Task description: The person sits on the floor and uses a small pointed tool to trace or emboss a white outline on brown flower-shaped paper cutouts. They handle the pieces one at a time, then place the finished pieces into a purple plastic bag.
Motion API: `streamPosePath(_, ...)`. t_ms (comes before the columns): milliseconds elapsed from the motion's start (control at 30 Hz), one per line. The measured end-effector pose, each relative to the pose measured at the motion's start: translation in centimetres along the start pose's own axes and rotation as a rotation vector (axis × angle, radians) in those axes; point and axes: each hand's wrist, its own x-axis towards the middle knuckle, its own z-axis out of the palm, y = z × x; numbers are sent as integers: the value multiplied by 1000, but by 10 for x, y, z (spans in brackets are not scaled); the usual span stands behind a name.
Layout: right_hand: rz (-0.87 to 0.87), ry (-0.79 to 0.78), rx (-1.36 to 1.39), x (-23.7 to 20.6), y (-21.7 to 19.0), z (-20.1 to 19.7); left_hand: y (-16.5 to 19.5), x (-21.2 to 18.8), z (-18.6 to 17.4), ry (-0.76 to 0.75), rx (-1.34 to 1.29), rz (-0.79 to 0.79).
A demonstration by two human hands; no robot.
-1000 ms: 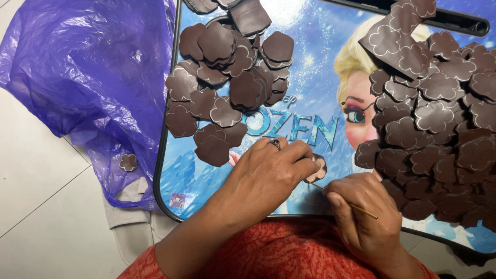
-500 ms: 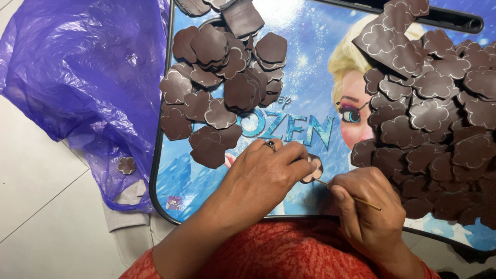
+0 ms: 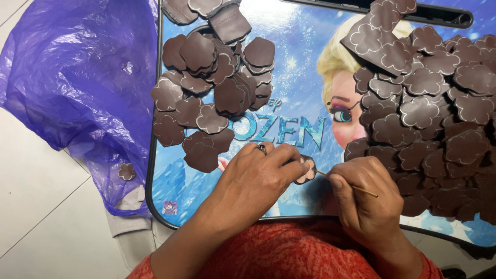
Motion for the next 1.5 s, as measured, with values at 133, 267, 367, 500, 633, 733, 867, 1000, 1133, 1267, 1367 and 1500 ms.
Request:
streamPosePath(133,-19,-7,24,3,1,-1,2,3,0,-26,-1,-23)
streamPosePath(267,17,-35,51,0,2,-7,6,3,3,-16,27,-35)
streamPosePath(367,47,-32,109,-7,5,-17,12,5,8,4,49,-52)
streamPosePath(500,112,66,241,-18,12,-33,25,11,16,112,18,-119)
streamPosePath(633,276,29,339,-26,18,-43,43,21,26,179,58,-211)
streamPosePath(733,277,-98,259,-25,24,-49,52,29,31,151,57,-243)
streamPosePath(867,144,-73,218,-18,29,-54,61,38,35,98,-59,-316)
streamPosePath(1000,125,-7,214,-15,34,-65,73,46,45,69,-323,-394)
streamPosePath(1133,196,2,292,-19,46,-79,82,51,65,97,-538,-441)
streamPosePath(1267,275,-6,324,-28,56,-91,84,55,86,178,-737,-548)
streamPosePath(1367,310,13,318,-30,61,-98,85,56,95,212,-869,-588)
streamPosePath(1500,432,124,221,-27,65,-118,82,61,96,213,-660,-556)
